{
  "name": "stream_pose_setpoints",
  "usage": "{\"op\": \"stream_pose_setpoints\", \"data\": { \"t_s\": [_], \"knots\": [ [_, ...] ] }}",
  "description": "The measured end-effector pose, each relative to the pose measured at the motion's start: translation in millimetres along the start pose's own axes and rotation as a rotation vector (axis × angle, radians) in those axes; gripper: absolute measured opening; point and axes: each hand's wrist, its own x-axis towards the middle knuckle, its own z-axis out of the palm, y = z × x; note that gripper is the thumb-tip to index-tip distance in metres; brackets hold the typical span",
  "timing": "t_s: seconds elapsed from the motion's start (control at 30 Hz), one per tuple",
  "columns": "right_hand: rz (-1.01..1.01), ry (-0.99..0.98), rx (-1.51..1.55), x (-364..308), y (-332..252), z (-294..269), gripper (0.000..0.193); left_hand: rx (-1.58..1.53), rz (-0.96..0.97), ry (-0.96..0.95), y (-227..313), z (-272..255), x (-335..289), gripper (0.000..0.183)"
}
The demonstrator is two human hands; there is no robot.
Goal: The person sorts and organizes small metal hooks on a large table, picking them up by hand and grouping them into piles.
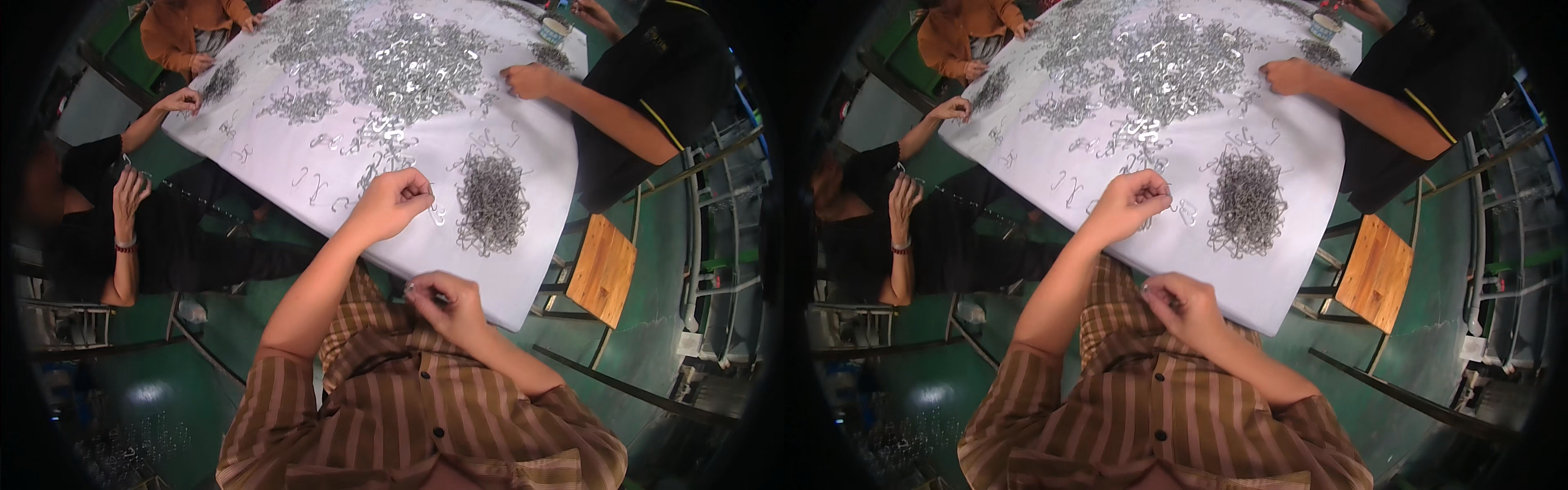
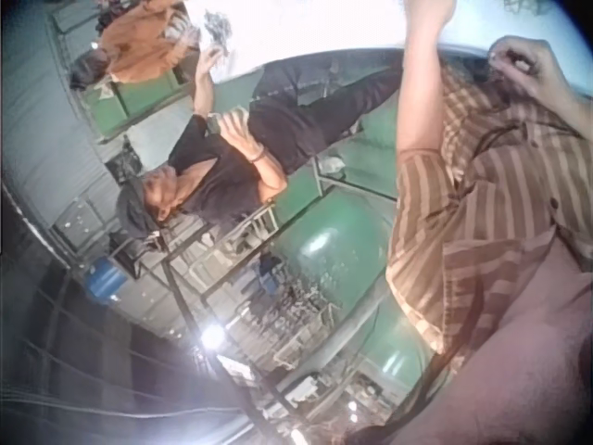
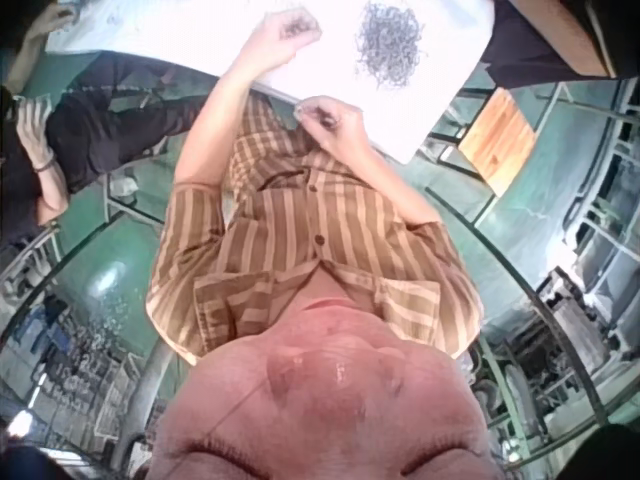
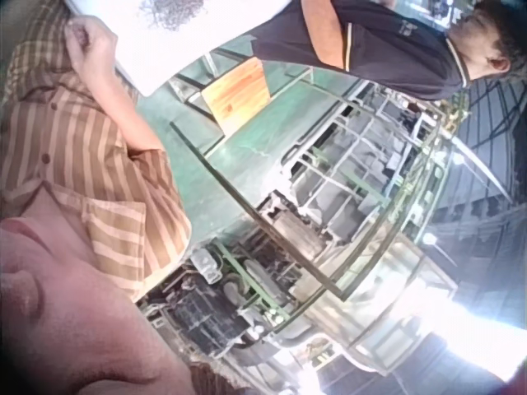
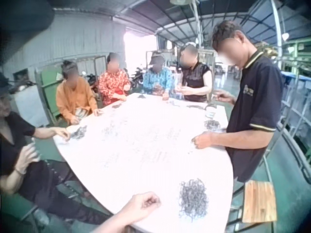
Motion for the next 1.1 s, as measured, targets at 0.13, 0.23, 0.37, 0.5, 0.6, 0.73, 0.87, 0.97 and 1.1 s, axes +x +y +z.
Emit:
{"op": "stream_pose_setpoints", "data": {
  "t_s": [0.13,0.23,0.37,0.5,0.6,0.73,0.87,0.97,1.1],
  "knots": [
    [0.087,0.131,0.084,6,3,2,0.011,-0.247,0.108,-0.095,17,-16,-61,0.005],
    [0.078,0.121,0.093,10,6,6,0.012,-0.154,0.155,-0.085,21,-19,-92,0.007],
    [0.072,0.113,0.106,10,-4,14,0.012,-0.142,0.192,-0.015,18,-13,-106,0.008],
    [0.089,0.072,0.086,10,-4,15,0.011,-0.110,0.216,0.055,18,-8,-112,0.006],
    [0.101,0.046,0.123,9,-3,18,0.010,-0.089,0.223,0.091,21,-5,-116,0.006],
    [0.006,0.009,0.108,10,-3,17,0.010,-0.003,0.240,0.123,17,-4,-123,0.009],
    [-0.169,0.020,-0.058,26,5,-5,0.010,0.062,0.236,0.136,16,-5,-132,0.009],
    [-0.114,0.198,-0.558,46,50,-23,0.012,0.107,0.289,0.139,15,-3,-133,0.011],
    [-0.093,0.216,-0.938,71,85,-25,0.014,0.107,0.264,0.132,8,1,-136,0.011]
  ]
}}
